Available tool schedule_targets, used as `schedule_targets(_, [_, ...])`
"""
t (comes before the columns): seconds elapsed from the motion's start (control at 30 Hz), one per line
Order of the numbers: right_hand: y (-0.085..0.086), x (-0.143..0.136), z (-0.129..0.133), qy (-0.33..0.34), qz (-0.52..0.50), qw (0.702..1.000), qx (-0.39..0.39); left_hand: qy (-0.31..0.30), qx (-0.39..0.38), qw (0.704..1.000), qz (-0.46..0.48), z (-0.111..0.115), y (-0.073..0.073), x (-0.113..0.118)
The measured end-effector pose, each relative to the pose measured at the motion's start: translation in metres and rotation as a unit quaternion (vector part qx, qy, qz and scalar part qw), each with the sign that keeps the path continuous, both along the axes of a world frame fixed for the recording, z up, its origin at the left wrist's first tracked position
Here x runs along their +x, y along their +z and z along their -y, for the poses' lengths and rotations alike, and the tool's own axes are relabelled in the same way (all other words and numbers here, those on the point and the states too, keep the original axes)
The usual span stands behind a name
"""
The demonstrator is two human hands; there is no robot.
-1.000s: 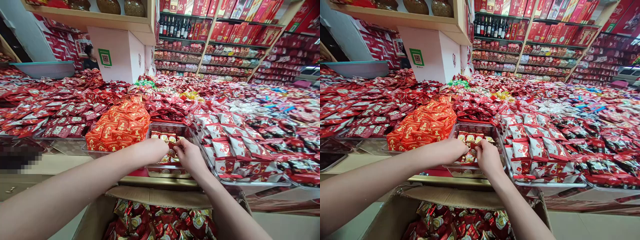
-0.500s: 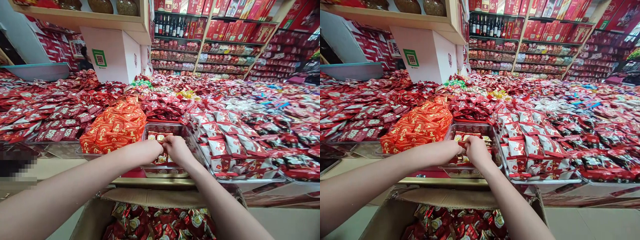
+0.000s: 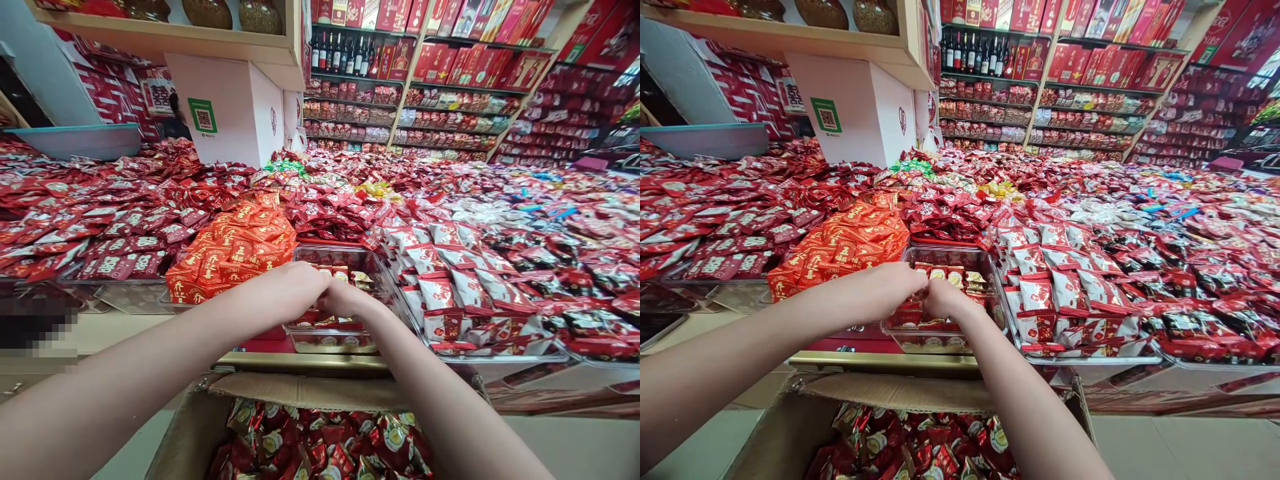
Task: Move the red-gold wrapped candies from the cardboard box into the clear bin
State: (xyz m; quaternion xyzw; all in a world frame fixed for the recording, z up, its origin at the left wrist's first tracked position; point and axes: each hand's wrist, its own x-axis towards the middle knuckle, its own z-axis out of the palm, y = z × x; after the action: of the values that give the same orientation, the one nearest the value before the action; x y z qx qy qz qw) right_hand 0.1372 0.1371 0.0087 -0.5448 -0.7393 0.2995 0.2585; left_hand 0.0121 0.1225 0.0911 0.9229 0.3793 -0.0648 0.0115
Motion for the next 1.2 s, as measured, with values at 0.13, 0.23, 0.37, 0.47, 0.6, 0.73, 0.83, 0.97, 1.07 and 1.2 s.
schedule_targets(0.13, [0.001,0.001,0.000,0.020,0.067,0.997,-0.021,-0.010,0.033,0.999,-0.036,0.006,-0.011,0.005])
schedule_targets(0.23, [0.005,0.004,0.000,0.008,0.120,0.992,-0.023,-0.019,0.030,0.996,-0.076,0.009,-0.019,0.007])
schedule_targets(0.37, [0.013,0.007,0.000,0.000,0.224,0.974,-0.004,-0.019,0.022,0.993,-0.111,0.010,-0.019,0.007])
schedule_targets(0.47, [0.014,0.004,0.001,0.039,0.291,0.956,-0.002,-0.027,0.025,0.993,-0.115,0.010,-0.017,0.007])
schedule_targets(0.6, [0.010,-0.002,0.001,0.068,0.344,0.937,0.002,-0.042,0.034,0.993,-0.108,0.010,-0.018,0.004])
schedule_targets(0.73, [0.010,-0.005,-0.001,0.062,0.378,0.924,0.003,-0.057,0.038,0.992,-0.103,0.010,-0.021,0.001])
schedule_targets(0.83, [0.011,-0.005,-0.003,0.047,0.392,0.919,-0.002,-0.061,0.041,0.992,-0.103,0.011,-0.022,-0.001])
schedule_targets(0.97, [0.011,-0.004,-0.004,0.030,0.394,0.919,-0.007,-0.071,0.045,0.991,-0.102,0.011,-0.019,-0.001])
schedule_targets(1.07, [0.010,-0.003,-0.004,0.022,0.389,0.921,-0.012,-0.077,0.047,0.991,-0.103,0.010,-0.016,-0.001])
schedule_targets(1.2, [0.007,-0.002,-0.004,0.014,0.376,0.926,-0.030,-0.083,0.058,0.990,-0.101,0.011,-0.016,-0.002])
